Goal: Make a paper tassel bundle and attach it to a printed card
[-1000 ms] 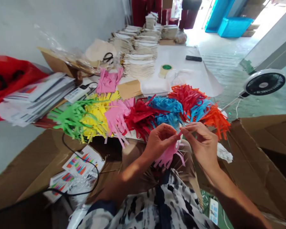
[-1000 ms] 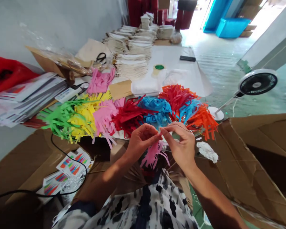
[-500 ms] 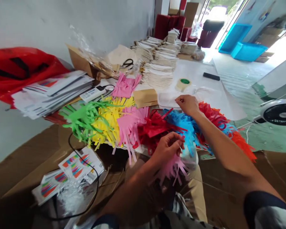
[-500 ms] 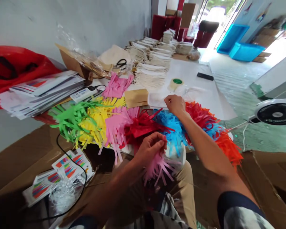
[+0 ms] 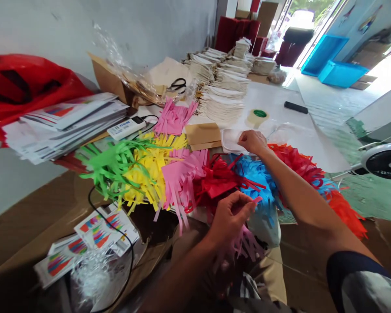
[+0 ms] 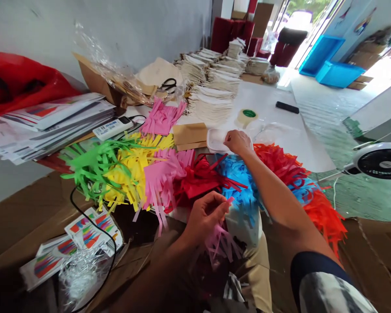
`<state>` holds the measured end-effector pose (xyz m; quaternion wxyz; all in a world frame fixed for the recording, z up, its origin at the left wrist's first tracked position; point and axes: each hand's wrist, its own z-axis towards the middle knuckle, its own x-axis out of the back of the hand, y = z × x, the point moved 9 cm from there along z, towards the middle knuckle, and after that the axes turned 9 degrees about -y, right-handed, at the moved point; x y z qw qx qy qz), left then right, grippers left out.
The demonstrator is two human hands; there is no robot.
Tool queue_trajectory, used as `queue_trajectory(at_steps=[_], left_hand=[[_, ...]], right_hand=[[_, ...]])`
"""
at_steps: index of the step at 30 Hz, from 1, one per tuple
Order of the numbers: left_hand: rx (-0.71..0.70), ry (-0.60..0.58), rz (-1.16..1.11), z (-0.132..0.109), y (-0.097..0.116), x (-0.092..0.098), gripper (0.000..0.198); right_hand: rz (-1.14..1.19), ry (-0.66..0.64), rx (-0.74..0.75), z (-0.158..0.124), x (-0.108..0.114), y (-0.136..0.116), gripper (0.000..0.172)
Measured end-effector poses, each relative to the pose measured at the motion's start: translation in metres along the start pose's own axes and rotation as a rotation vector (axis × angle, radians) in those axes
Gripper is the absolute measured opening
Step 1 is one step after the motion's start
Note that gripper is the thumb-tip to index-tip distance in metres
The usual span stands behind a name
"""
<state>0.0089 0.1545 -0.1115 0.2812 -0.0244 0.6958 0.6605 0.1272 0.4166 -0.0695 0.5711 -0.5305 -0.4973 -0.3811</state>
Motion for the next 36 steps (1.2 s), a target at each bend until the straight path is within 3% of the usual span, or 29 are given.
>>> queue_trajectory(at_steps=[6,9,13,15,18,21,27,36], left_hand=[[-0.038,0.020,-0.017,0.002,0.013,-0.001,0.043],[-0.090,0.042,0.030,0.000,0.024,0.001,0.039],[-0.157,0.118,0.105,-0.009,0.040,0.004,0.034],[-0.187,0.146,0.126,-0.015,0.047,0.001,0.034],[-0.219,0.151,0.144,-0.021,0.053,-0.011,0.032],[-0.220,0.118,0.150,-0.025,0.053,-0.027,0.030],[-0.238,0.083,0.184,-0.030,0.051,-0.049,0.029],[-0.229,0.055,0.178,-0.036,0.049,-0.064,0.026]], right_hand=[[0.128,0.078,0.011,-0.017,0.022,0.002,0.017],[0.243,0.132,0.025,-0.039,0.038,-0.002,0.018],[0.464,0.200,0.124,-0.115,0.055,-0.018,0.028],[0.794,0.296,0.249,-0.170,0.062,-0.024,0.021],[1.042,0.335,0.264,-0.240,0.054,-0.025,0.011],[1.206,0.369,0.240,-0.279,0.041,-0.019,0.007],[1.452,0.436,0.191,-0.300,0.029,-0.004,0.017],[1.402,0.490,0.190,-0.317,0.031,-0.001,0.012]])
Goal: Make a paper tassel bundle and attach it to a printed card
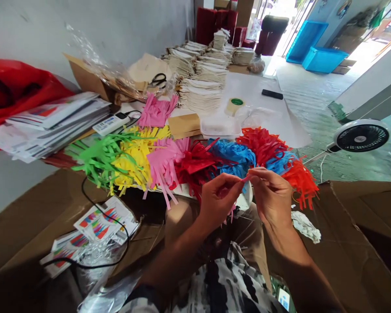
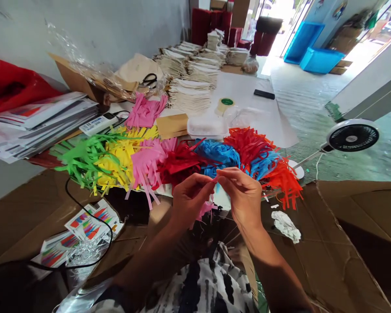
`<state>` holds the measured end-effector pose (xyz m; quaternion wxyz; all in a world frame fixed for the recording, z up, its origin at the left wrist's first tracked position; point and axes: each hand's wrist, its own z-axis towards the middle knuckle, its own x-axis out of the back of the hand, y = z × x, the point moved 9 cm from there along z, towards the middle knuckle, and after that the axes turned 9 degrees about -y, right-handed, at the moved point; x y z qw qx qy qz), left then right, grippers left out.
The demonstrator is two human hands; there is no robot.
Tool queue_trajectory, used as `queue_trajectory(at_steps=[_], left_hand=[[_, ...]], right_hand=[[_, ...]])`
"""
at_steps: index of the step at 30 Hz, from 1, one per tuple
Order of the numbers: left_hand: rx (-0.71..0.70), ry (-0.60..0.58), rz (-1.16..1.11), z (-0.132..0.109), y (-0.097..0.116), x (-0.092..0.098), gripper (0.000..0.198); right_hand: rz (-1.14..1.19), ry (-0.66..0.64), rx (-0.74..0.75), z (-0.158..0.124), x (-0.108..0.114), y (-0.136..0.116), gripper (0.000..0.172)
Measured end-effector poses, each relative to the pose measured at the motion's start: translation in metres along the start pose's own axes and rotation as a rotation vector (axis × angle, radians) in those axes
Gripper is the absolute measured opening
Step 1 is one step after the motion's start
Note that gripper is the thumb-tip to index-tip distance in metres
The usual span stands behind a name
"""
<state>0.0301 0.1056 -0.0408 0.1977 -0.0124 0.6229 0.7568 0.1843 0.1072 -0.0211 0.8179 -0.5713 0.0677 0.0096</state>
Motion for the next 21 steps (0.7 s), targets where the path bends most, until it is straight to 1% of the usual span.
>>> queue_trajectory(at_steps=[7,11,17,21], left_hand=[[-0.034,0.022,0.039,-0.002,0.001,-0.002,0.023],[-0.061,-0.002,0.093,-0.004,0.004,-0.003,0.022],[-0.065,-0.045,0.121,-0.005,0.005,-0.007,0.023],[-0.058,-0.072,0.070,-0.005,0.002,-0.013,0.023]], right_hand=[[-0.077,0.041,0.043,-0.009,0.006,-0.009,0.009],[-0.135,0.043,0.051,-0.013,0.008,-0.013,0.009],[-0.164,0.053,0.041,-0.018,0.012,-0.012,0.008],[-0.192,0.090,0.100,-0.024,0.014,-0.018,0.004]])
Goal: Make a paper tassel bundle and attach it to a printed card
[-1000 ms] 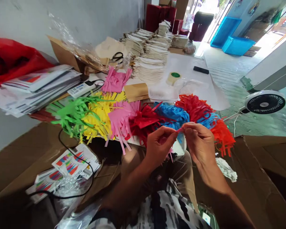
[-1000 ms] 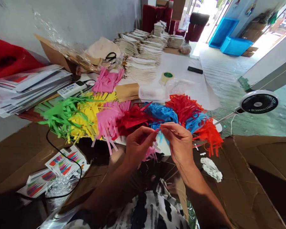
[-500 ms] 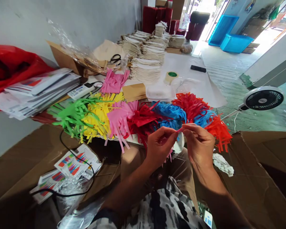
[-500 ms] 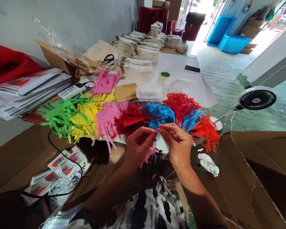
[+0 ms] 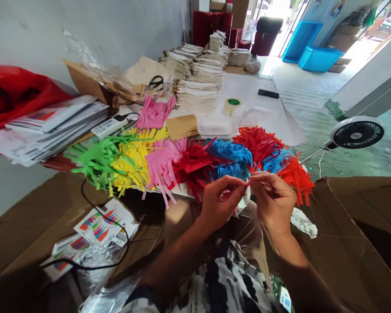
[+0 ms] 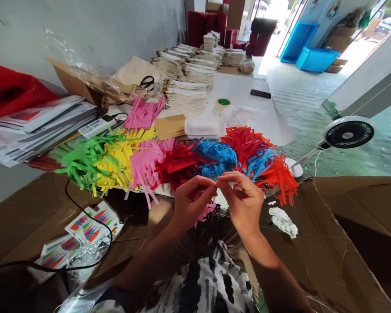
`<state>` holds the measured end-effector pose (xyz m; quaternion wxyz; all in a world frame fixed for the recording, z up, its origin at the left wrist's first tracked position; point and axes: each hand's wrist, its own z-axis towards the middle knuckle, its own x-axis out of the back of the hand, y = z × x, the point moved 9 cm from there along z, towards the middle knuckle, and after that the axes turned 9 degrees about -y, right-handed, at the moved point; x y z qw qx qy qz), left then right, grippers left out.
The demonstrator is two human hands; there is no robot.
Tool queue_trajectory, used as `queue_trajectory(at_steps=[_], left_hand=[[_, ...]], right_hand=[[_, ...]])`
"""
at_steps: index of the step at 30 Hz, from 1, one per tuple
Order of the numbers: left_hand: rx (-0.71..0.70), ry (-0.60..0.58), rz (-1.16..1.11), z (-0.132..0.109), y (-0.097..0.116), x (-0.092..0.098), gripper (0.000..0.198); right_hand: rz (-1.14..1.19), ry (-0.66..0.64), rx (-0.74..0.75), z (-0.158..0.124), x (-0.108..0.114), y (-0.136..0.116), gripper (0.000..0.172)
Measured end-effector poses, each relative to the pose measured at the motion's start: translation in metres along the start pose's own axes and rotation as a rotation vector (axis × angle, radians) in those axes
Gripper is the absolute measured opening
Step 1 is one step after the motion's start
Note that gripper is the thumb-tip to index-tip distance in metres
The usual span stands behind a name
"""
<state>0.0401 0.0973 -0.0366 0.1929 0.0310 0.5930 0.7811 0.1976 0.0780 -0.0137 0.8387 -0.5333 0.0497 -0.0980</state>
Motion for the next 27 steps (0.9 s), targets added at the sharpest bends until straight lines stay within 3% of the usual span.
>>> queue_trajectory(at_steps=[8,15,23,27], left_hand=[[-0.071,0.038,0.043,0.001,0.008,0.000,0.020],[-0.118,-0.018,0.076,0.002,0.008,-0.007,0.019],[-0.087,-0.029,0.079,0.003,0.003,-0.012,0.023],[0.019,-0.021,0.001,0.005,-0.007,-0.011,0.024]], right_hand=[[0.080,-0.030,0.052,-0.002,-0.002,-0.002,0.009],[0.377,-0.017,-0.258,-0.005,-0.003,0.028,0.025],[0.160,-0.050,-0.137,-0.010,0.003,0.017,0.012],[0.074,-0.072,-0.131,-0.013,0.006,0.021,0.015]])
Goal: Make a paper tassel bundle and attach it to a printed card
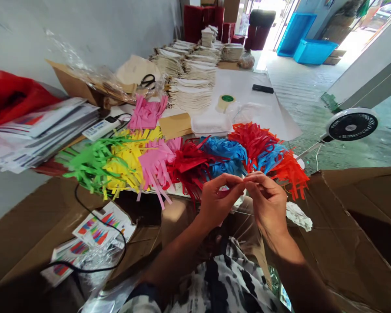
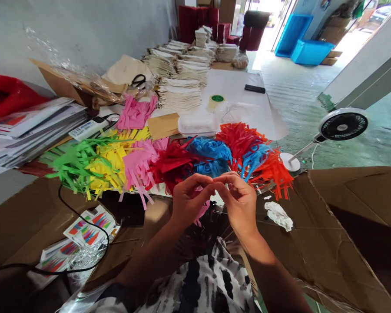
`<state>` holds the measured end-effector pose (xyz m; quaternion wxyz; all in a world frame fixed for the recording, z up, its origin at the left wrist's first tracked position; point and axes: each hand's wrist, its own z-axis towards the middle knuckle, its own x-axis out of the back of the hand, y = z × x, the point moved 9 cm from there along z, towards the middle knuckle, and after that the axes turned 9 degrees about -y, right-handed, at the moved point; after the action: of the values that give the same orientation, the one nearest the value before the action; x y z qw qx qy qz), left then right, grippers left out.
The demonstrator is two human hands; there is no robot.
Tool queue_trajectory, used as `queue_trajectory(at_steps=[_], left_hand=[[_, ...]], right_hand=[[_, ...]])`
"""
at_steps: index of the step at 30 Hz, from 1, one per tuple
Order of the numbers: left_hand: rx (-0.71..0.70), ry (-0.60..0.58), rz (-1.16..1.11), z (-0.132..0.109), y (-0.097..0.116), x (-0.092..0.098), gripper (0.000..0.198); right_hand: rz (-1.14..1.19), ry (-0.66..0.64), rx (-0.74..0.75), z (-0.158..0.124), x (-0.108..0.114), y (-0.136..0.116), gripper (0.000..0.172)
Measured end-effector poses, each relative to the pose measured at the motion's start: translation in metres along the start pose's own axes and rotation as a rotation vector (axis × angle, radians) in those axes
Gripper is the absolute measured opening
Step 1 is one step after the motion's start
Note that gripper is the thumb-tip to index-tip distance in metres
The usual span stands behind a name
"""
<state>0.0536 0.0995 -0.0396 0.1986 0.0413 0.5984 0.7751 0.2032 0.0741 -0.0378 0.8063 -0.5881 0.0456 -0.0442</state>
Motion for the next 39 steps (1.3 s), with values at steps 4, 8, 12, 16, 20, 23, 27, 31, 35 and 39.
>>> queue_trajectory(at_steps=[4,8,12,16,20,23,27,31,35,39], left_hand=[[0.075,-0.082,-0.115,0.000,-0.008,-0.006,0.031],[0.054,-0.098,-0.135,-0.002,-0.008,-0.009,0.036],[-0.018,-0.019,-0.028,-0.003,-0.006,-0.006,0.028],[-0.044,-0.080,0.026,-0.004,-0.006,-0.013,0.023],[0.060,-0.084,0.022,-0.003,-0.012,-0.014,0.033],[0.099,-0.074,-0.057,-0.001,-0.013,-0.013,0.025],[0.147,-0.078,-0.214,-0.001,-0.018,-0.017,0.026],[0.188,-0.077,-0.262,-0.004,-0.026,-0.020,0.026],[0.173,-0.028,-0.141,-0.010,-0.027,-0.018,0.028],[0.104,0.051,-0.049,-0.015,-0.020,-0.012,0.028]], right_hand=[[0.020,0.050,-0.017,0.000,0.010,0.006,0.018],[0.084,0.044,-0.033,0.000,0.010,0.008,0.017],[0.113,0.036,-0.060,-0.006,0.006,0.012,0.016],[0.119,0.106,-0.063,-0.012,0.015,0.018,0.017],[0.071,0.088,-0.061,-0.011,0.019,0.018,0.019],[0.071,0.081,-0.045,-0.011,0.020,0.017,0.019],[0.126,0.073,-0.013,-0.012,0.017,0.016,0.016],[0.222,0.120,-0.031,-0.016,0.017,0.020,0.026],[0.216,0.115,-0.039,-0.019,0.015,0.019,0.029],[0.207,0.064,-0.022,-0.020,0.009,0.015,0.026]])
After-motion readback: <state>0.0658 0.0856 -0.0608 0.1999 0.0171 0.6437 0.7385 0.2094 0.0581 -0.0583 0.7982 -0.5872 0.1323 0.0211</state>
